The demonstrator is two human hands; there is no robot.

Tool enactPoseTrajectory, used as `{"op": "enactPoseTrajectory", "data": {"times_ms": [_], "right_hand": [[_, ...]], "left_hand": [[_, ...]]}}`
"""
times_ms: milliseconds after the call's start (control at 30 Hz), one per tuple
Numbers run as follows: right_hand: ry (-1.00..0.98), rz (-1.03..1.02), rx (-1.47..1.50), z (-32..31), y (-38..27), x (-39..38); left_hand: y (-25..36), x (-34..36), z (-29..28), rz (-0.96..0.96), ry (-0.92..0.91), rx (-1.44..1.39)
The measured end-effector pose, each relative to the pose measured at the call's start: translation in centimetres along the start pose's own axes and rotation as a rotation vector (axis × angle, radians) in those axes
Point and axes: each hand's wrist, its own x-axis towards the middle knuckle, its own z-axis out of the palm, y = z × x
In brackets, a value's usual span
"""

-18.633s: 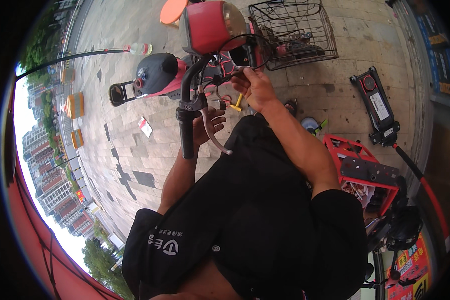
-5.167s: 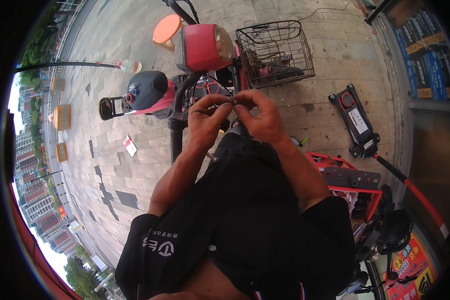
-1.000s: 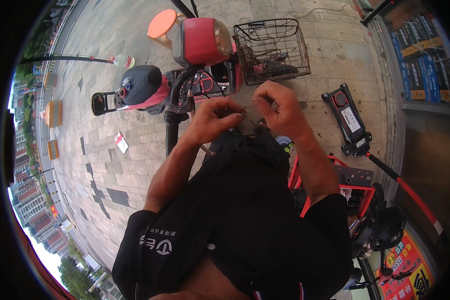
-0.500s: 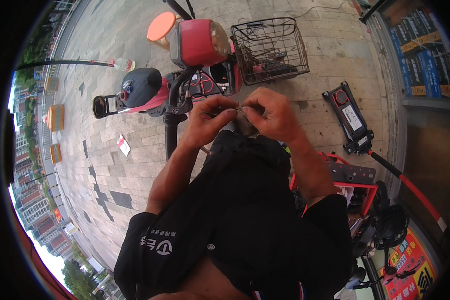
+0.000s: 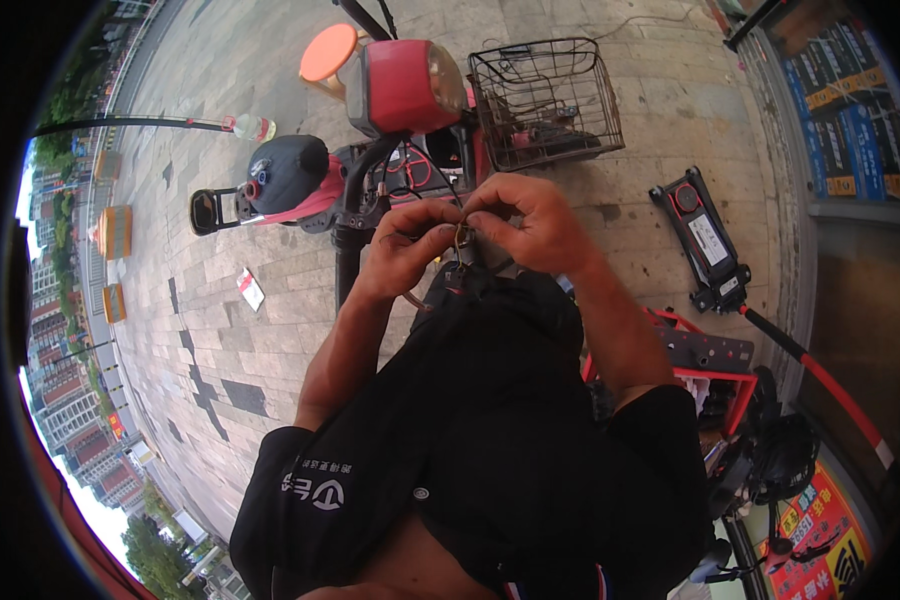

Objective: The person uses a screwdriver to remove a handlebar grip on a red electric scooter, then manipulates and connects wires near the handlebar stem. The person continues to adjust and secure the wiring while working around the scooter's front assembly.

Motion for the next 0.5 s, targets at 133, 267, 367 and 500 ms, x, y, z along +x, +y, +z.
{"op": "enactPoseTrajectory", "data": {"times_ms": [133,267,367,500], "right_hand": [[0.073,0.058,0.030,0.8,0.4,0.2],[0.136,0.078,0.060,1.9,1.3,0.6],[0.141,0.108,0.127,2.3,1.8,0.5],[0.151,0.150,0.199,2.4,1.9,0.4]], "left_hand": [[-0.1,-0.2,-0.1,-0.006,0.043,-0.122],[-0.3,-0.3,0.0,0.031,0.111,-0.183],[-0.7,-0.3,0.0,0.019,0.123,-0.234],[-1.1,-0.2,0.0,0.016,0.130,-0.281]]}}
